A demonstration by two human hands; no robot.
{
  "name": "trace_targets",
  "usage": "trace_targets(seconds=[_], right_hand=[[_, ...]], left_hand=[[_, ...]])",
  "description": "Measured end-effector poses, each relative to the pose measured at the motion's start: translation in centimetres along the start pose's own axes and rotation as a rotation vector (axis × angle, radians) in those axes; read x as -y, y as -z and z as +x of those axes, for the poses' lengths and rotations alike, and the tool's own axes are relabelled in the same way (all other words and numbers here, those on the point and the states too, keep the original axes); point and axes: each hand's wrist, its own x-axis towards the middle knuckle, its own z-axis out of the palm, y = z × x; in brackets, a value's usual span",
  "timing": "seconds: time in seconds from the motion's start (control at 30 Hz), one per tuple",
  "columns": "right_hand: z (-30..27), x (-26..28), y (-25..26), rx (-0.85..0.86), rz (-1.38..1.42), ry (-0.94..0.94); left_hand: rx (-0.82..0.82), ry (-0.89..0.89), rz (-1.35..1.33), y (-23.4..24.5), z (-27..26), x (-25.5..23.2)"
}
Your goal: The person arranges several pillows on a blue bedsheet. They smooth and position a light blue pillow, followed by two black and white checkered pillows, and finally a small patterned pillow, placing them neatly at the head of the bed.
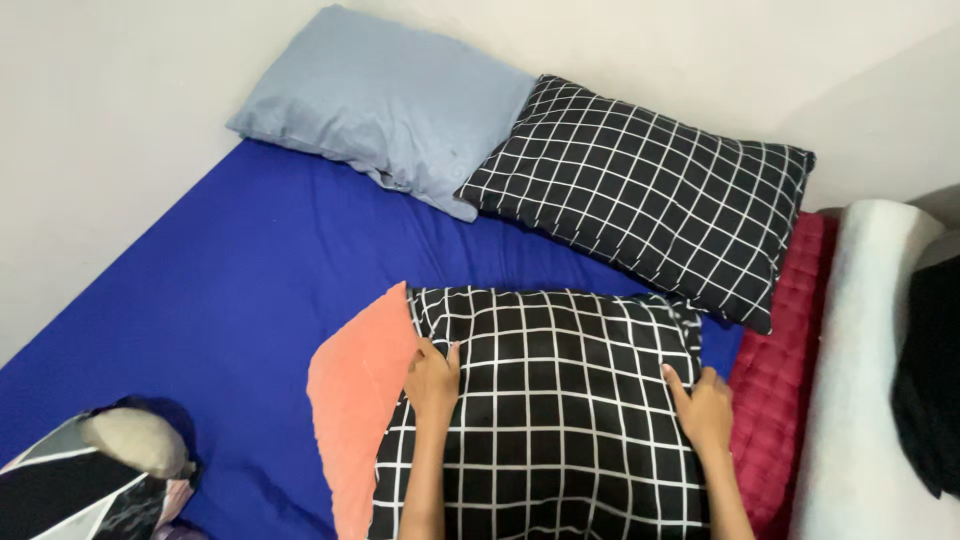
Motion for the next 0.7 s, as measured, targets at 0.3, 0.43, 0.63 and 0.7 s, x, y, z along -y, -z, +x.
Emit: trace_targets(seconds=[0.3, 0.43, 0.63, 0.7], right_hand=[[-1.3, 1.0, 7.1, -0.392, 0.754, 0.148], [1.4, 2.8, 14.6, -0.673, 0.692, 0.184], [15.2, 6.1, 23.3, -0.994, 0.797, 0.313], [20.5, 7.1, 25.0, -0.957, 0.576, 0.33]], left_hand=[[0.017, -0.116, -0.62, 11.9, -4.0, -6.4], [-0.124, -0.409, -0.726, 16.8, -1.0, -12.4], [-0.389, -0.704, -0.765, 19.6, 13.0, -27.5], [-0.28, -0.628, -0.681, 18.5, 18.4, -33.2]])
